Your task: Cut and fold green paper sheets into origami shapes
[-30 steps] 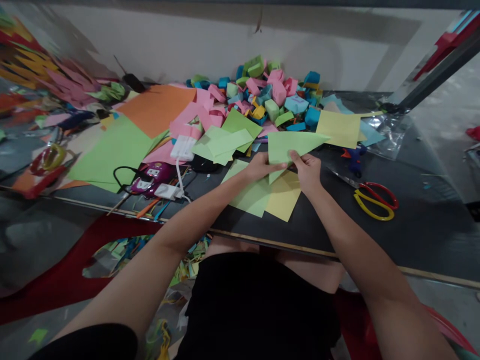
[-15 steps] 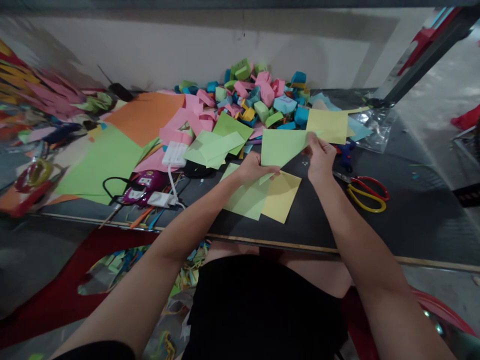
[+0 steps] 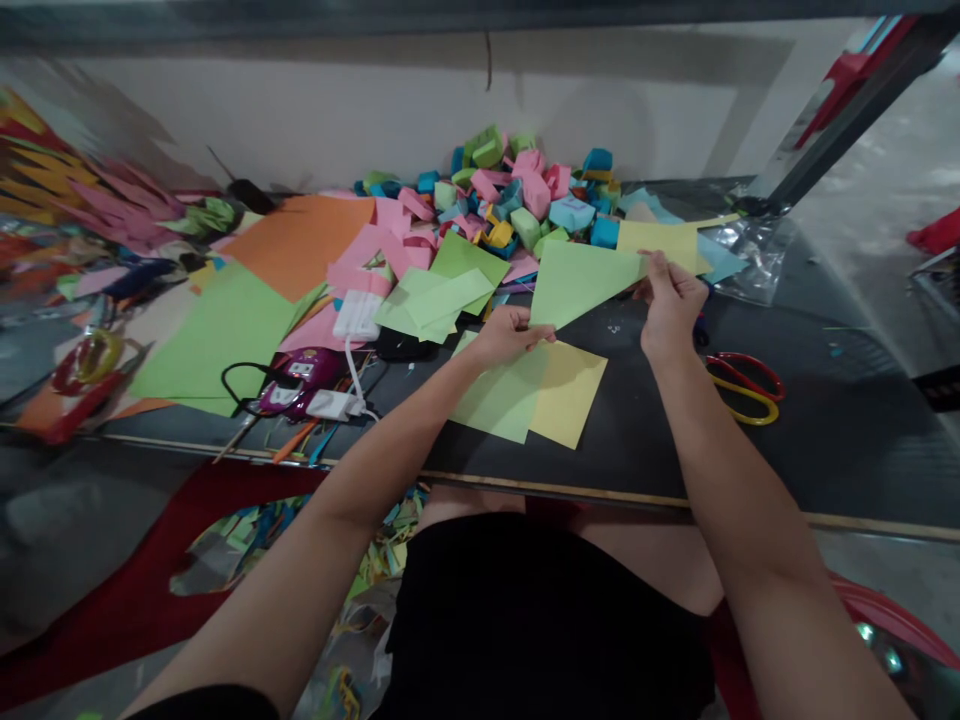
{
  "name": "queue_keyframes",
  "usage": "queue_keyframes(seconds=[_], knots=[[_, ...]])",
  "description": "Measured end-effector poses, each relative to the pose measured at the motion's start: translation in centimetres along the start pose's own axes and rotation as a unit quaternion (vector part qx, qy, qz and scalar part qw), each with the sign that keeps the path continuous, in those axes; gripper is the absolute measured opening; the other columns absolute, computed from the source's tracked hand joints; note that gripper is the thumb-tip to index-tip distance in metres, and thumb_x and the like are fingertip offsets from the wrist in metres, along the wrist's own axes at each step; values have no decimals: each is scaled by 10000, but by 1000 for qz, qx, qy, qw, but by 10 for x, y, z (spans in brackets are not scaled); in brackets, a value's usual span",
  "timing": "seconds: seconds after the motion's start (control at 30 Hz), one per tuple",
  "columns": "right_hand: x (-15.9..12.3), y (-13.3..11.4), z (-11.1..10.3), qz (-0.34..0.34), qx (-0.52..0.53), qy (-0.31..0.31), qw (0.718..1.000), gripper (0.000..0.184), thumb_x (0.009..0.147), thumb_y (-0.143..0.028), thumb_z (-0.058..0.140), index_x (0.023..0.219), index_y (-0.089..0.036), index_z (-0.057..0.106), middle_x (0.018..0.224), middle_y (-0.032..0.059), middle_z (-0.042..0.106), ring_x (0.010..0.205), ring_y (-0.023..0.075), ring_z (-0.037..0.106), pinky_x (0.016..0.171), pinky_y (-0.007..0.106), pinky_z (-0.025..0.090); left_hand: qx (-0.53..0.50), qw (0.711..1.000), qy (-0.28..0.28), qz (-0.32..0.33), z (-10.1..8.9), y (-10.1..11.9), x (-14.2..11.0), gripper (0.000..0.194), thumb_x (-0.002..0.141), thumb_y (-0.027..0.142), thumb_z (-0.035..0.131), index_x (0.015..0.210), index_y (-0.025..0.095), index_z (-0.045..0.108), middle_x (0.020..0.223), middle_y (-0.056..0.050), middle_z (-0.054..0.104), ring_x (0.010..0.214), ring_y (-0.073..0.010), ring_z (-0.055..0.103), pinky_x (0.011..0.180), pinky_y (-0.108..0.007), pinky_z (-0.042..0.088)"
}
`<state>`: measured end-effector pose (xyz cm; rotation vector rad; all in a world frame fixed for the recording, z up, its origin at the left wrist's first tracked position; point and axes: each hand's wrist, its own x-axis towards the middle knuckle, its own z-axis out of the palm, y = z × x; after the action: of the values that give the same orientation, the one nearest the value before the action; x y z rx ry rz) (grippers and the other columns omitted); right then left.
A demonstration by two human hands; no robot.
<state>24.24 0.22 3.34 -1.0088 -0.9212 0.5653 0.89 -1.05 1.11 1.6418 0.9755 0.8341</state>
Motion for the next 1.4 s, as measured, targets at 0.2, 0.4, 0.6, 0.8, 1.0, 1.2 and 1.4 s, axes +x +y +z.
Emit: queue_keyframes(seconds=[0.2, 0.4, 0.6, 0.8, 1.0, 1.2, 1.4], knots=[[10, -3, -6, -5, -42, 22, 999, 289, 819, -507, 768, 817, -218, 755, 573, -5, 572, 509, 124, 439, 545, 338, 371, -49, 994, -92, 22, -4, 0, -2, 269, 807, 435, 816, 786, 169, 784, 730, -64, 755, 545, -90, 564, 559, -255, 438], [22, 2, -17, 37, -25, 29, 999, 276, 821, -465, 802, 828, -198, 733, 599, 1, 600, 499, 126, 502, 531, 326, 400, -81, 995, -56, -20, -9, -2, 0, 178, 792, 302, 814, 752, 147, 735, 818, -91, 796, 530, -68, 566, 565, -235, 456], [20, 6, -24, 83, -50, -24, 995, 225, 783, -390, 845, 737, -207, 723, 587, -3, 629, 492, 126, 594, 490, 294, 401, -138, 988, 73, -6, -28, -8, 7, 208, 717, 321, 849, 792, 156, 748, 810, -69, 800, 513, -68, 557, 568, -235, 480], [20, 1, -48, 160, -167, -228, 946, 189, 708, -330, 886, 681, -177, 780, 653, 64, 748, 458, 108, 581, 404, 247, 348, -148, 966, 211, 2, -42, -18, 19, 132, 702, 221, 801, 654, 172, 688, 572, 19, 671, 505, -60, 547, 549, -193, 429], [2, 3, -35, 154, -126, -249, 948, 309, 635, -441, 924, 718, -178, 785, 683, 69, 769, 477, 106, 580, 402, 236, 376, -262, 924, 278, 7, -35, -17, 22, 286, 852, 374, 718, 667, 178, 622, 588, 24, 633, 515, -59, 557, 549, -187, 429], [-39, 13, 8, 181, -36, -158, 970, 390, 588, -533, 912, 741, -211, 753, 729, 40, 775, 468, 86, 530, 420, 237, 399, -170, 978, 111, -43, -8, -14, 11, 474, 802, 595, 776, 620, 170, 671, 475, 25, 547, 419, -69, 469, 444, -219, 325], [-60, 4, 19, 176, -34, -220, 959, 484, 567, -639, 907, 752, -218, 758, 728, 33, 773, 467, 97, 541, 434, 251, 407, -144, 981, 128, 13, 21, -12, 6, 316, 698, 482, 881, 780, 188, 800, 622, 10, 679, 536, -73, 525, 524, -219, 404]])
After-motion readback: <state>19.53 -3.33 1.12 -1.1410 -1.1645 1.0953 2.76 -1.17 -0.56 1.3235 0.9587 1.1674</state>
